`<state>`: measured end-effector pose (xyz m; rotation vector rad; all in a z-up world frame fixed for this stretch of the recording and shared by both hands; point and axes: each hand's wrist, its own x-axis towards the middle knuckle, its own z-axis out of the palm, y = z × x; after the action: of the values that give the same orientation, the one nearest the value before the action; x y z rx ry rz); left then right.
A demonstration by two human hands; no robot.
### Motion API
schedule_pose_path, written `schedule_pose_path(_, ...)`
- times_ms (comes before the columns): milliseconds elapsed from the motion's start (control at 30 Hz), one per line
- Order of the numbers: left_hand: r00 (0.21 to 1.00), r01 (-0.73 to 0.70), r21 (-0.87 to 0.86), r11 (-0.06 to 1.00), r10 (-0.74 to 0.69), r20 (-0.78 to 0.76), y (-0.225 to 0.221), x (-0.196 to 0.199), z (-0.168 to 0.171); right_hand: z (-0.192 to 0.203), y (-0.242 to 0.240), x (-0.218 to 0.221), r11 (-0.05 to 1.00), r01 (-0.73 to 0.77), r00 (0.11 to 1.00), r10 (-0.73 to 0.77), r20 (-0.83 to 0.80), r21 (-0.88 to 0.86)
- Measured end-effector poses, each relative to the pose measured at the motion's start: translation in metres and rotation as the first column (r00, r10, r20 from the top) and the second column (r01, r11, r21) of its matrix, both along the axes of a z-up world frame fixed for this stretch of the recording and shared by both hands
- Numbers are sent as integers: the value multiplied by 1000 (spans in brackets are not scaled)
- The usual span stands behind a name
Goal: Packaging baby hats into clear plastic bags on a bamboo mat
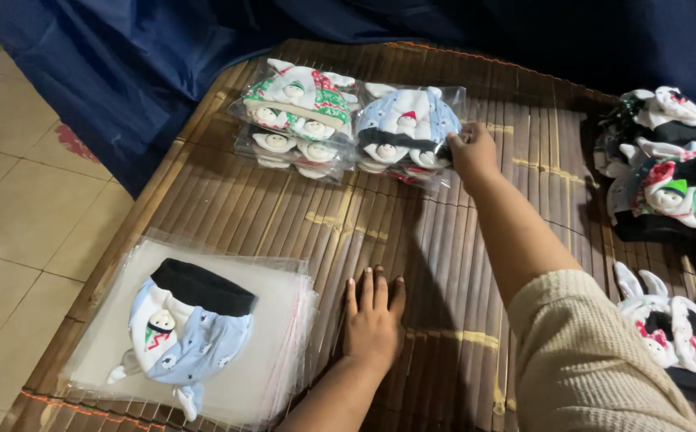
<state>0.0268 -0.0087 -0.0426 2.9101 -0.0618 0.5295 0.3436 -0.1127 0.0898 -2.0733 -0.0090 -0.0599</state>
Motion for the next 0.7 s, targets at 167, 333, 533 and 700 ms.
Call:
schedule_pose_path(167,994,6,-31,1000,-10,-113,0,3,-2,-27,2,6,978,107,954,-51,296,-176)
schedule_pose_path(333,998,13,-37,999,-15,-68,1,-3,13,-50,-15,-1,893,232,922,-77,378,-385)
schedule_pose_path(533,999,-25,-11,1000,25,38,1,-2,18,-16,-72,-109,892,141,806,149,573,-430)
schedule_pose_path(700,998,-30,31,999,28,60,3,-2,18,-20,-166,-178,780,165,888,149,436,-604)
